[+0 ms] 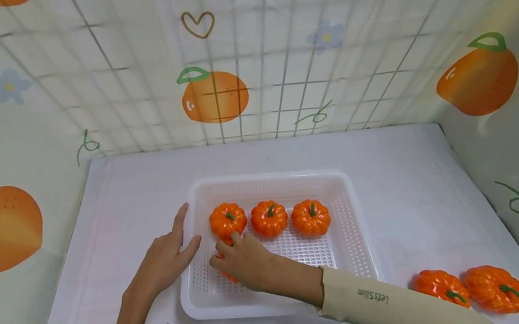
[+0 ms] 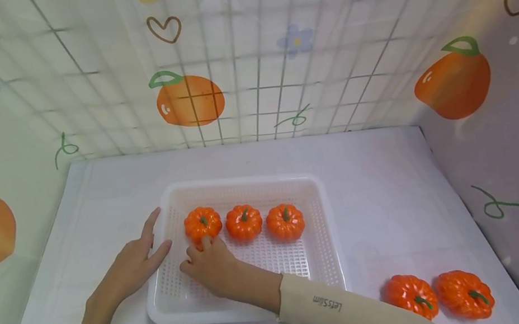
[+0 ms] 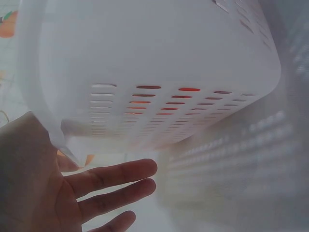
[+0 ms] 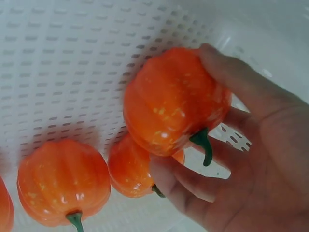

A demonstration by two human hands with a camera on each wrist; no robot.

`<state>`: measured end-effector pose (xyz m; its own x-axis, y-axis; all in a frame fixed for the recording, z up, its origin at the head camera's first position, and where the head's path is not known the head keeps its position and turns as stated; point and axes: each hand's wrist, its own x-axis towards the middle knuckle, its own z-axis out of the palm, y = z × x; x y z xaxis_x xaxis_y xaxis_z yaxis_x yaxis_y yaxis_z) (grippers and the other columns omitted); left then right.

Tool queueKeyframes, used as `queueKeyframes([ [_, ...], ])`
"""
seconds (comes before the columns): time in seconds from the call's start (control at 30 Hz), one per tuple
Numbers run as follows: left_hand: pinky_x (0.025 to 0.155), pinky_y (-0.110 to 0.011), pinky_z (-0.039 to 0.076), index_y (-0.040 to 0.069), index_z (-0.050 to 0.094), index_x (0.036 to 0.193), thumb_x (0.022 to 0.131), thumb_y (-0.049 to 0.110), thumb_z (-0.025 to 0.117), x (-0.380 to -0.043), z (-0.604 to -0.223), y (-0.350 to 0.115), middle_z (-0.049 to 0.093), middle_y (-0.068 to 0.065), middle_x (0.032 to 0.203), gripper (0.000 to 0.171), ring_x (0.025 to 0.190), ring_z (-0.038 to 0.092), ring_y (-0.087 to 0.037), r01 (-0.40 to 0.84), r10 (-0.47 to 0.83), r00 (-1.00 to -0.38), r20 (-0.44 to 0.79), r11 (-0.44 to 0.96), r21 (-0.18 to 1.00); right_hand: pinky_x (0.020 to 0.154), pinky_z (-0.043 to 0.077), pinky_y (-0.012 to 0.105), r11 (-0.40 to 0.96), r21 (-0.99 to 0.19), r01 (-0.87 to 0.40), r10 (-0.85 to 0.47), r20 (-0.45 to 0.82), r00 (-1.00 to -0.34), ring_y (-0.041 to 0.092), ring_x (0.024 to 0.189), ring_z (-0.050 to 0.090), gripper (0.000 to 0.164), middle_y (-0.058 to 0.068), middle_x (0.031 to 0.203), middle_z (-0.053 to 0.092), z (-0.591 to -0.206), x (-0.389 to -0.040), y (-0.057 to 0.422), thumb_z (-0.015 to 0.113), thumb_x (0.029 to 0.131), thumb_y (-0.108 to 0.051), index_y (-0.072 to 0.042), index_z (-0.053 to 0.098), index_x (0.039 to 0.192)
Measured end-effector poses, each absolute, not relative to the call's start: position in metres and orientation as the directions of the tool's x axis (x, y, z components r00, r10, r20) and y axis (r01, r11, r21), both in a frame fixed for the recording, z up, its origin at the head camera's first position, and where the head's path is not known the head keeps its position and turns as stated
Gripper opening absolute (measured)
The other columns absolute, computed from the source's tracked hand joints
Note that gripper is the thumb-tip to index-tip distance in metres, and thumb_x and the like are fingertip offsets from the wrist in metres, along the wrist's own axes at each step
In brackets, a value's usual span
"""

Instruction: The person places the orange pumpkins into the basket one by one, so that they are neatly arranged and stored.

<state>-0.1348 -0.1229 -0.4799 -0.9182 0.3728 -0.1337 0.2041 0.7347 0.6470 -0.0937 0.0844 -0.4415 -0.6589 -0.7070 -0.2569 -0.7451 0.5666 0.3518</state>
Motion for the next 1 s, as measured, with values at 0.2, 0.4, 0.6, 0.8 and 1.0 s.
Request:
queueKeyframes([
  [0.2, 0.062, -0.036, 0.059, 0.023, 0.010, 0.161, 0.102, 0.040, 0.053, -0.135, -0.479, -0.123, 0.065, -0.021, 0.119, 0.075, 0.076, 0.068, -0.021, 0.215, 0.376, -0.919, -0.120, 0.732, 0.646, 0.074, 0.054, 0.024, 0.540, 0.409, -0.736, -0.717, -0.235, -0.656, 0.017, 0.084, 0.057, 0.053, -0.002, 0.114, 0.060, -0.438, -0.092, 0.083, 0.080, 0.080, -0.039, -0.030, 0.056, 0.127],
  [0.4, 0.064, -0.038, 0.059, 0.023, 0.010, 0.161, 0.102, 0.042, 0.052, -0.135, -0.479, -0.124, 0.064, -0.022, 0.122, 0.075, 0.079, 0.068, -0.023, 0.229, 0.381, -0.918, -0.107, 0.733, 0.641, 0.075, 0.054, 0.024, 0.533, 0.421, -0.734, -0.721, -0.228, -0.654, 0.018, 0.085, 0.057, 0.053, -0.002, 0.115, 0.060, -0.437, -0.093, 0.081, 0.080, 0.081, -0.040, -0.031, 0.056, 0.127],
  [0.6, 0.060, -0.036, 0.058, 0.024, 0.010, 0.161, 0.102, 0.041, 0.053, -0.135, -0.480, -0.124, 0.065, -0.022, 0.121, 0.075, 0.076, 0.068, -0.022, 0.221, 0.380, -0.918, -0.111, 0.724, 0.653, 0.077, 0.053, 0.025, 0.537, 0.419, -0.732, -0.711, -0.244, -0.660, 0.019, 0.086, 0.057, 0.053, -0.002, 0.117, 0.059, -0.439, -0.094, 0.079, 0.078, 0.083, -0.039, -0.032, 0.055, 0.130],
  [0.8, 0.060, -0.035, 0.058, 0.025, 0.009, 0.161, 0.102, 0.042, 0.052, -0.135, -0.480, -0.124, 0.065, -0.021, 0.121, 0.075, 0.077, 0.068, -0.022, 0.211, 0.375, -0.919, -0.120, 0.725, 0.655, 0.086, 0.056, 0.032, 0.545, 0.383, -0.746, -0.708, -0.267, -0.654, 0.020, 0.093, 0.061, 0.057, -0.001, 0.125, 0.060, -0.433, -0.096, 0.081, 0.078, 0.084, -0.038, -0.033, 0.056, 0.136],
  [1.0, 0.058, -0.034, 0.058, 0.026, 0.008, 0.161, 0.101, 0.041, 0.053, -0.135, -0.479, -0.123, 0.064, -0.021, 0.122, 0.076, 0.077, 0.069, -0.022, 0.193, 0.368, -0.920, -0.135, 0.725, 0.661, 0.092, 0.054, 0.045, 0.596, 0.285, -0.751, -0.716, -0.236, -0.657, 0.024, 0.099, 0.062, 0.055, 0.003, 0.127, 0.060, -0.417, -0.101, 0.091, 0.078, 0.086, -0.032, -0.029, 0.057, 0.137],
])
